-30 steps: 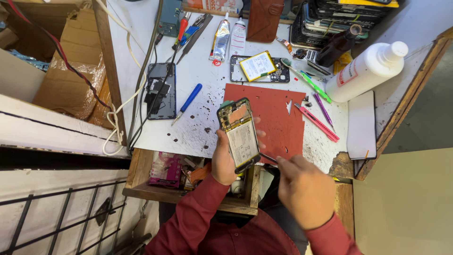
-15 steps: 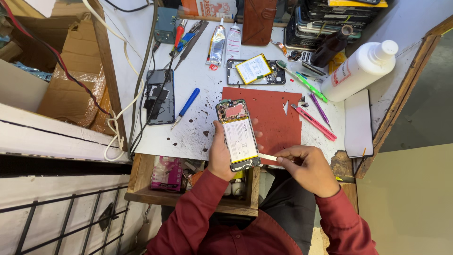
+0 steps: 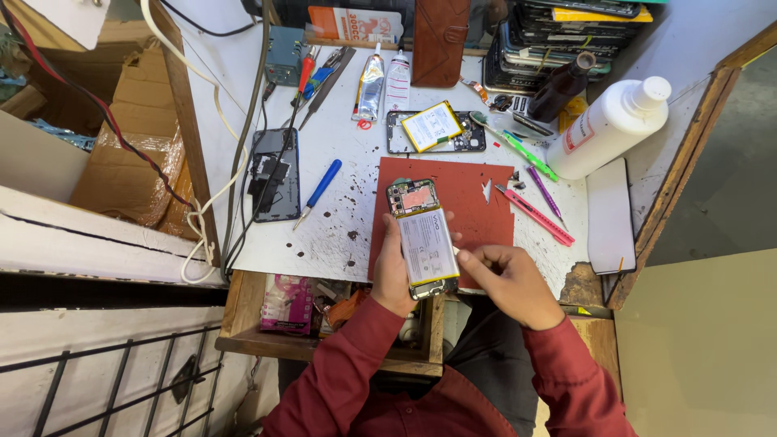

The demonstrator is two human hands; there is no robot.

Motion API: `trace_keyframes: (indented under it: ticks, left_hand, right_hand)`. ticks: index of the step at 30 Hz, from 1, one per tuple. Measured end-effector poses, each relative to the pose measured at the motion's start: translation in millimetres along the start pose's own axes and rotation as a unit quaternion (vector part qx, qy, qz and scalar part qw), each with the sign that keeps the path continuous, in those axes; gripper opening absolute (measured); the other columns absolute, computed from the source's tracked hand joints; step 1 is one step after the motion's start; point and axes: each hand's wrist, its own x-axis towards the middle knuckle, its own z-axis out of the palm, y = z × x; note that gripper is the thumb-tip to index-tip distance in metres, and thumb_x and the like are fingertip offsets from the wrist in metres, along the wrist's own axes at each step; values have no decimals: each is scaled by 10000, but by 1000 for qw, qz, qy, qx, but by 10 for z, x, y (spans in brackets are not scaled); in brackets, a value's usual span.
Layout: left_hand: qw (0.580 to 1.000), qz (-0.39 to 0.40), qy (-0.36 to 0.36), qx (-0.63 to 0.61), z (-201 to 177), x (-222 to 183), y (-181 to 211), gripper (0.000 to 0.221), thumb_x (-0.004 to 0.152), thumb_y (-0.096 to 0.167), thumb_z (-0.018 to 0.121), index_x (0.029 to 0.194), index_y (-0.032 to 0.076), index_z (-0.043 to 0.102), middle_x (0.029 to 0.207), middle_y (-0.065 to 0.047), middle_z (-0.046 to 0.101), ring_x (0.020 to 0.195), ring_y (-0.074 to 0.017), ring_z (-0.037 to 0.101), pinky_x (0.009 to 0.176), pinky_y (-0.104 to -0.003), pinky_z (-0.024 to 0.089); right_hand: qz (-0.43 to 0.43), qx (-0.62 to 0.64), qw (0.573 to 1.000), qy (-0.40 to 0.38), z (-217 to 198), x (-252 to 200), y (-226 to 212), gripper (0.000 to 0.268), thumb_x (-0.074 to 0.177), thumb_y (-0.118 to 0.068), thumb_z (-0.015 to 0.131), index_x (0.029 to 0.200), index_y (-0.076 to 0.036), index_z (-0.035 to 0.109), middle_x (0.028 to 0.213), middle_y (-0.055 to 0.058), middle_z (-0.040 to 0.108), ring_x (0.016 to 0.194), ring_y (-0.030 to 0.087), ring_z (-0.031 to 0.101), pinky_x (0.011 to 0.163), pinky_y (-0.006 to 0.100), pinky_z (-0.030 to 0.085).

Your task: The person cleans the internal frame of a mobile phone using a pink tool and a brush, after removing the battery and internal components.

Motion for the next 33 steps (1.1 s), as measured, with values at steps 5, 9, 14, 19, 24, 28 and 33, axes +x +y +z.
trace_keyframes:
  ticks: [5,9,14,19,24,28,33]
  left_hand:
    - [997,34,22,61,27,33,-18,825,1079,655,237,1460,-23,512,1318,-167,631,1135,-267,678,958,-412,583]
    - [995,26,58,76,145,44,48,820,1049,646,231,1450,-13,510,1313,-163,659,1125,-273,696,939,-407,580]
    - [994,79,62,35,153,-6,241,745,1070,608,224,1486,36,458,1344,-195,629,1179,-316,650,978,-473,568]
    - [996,66,34,-40,68,-68,328,731,1061,617,235,1476,59,458,1360,-194,612,1165,-350,641,911,-549,571]
    - [997,60,22,-43,109,-85,305,670,1063,581,272,1484,93,458,1366,-192,602,1164,-349,647,907,-543,576]
    - [997,35,-64,-4,153,-140,143,650,1103,565,335,1479,57,487,1335,-153,621,1154,-261,651,938,-425,573]
    - [997,-52,-47,30,204,-259,-34,594,1108,550,347,1381,55,529,1225,-76,647,1112,-171,674,943,-339,562]
  right_hand:
    - [-2,105,994,-39,33,126,-31,269,960,-260,703,883,-12,773,734,-44,678,683,28,534,619,238,442]
    - [101,280,953,-47,78,127,78,190,929,-203,758,907,-15,751,643,-36,529,517,54,350,460,248,246]
    - [43,312,947,57,-91,214,303,138,912,-152,760,918,-15,744,732,-21,645,575,34,479,526,216,364]
    - [8,120,982,143,-206,337,309,197,935,-159,764,910,36,761,724,3,644,600,58,467,539,287,363]
    - [-85,-212,929,292,-98,211,-70,252,848,-143,823,1016,21,733,586,30,497,517,100,435,503,299,365]
    - [-130,7,976,176,150,58,-344,127,884,-64,787,997,-12,760,611,-8,438,573,81,361,514,298,296]
    - [-329,-27,936,121,186,-8,-651,195,877,-1,717,1071,-15,716,887,55,737,761,93,720,666,263,551]
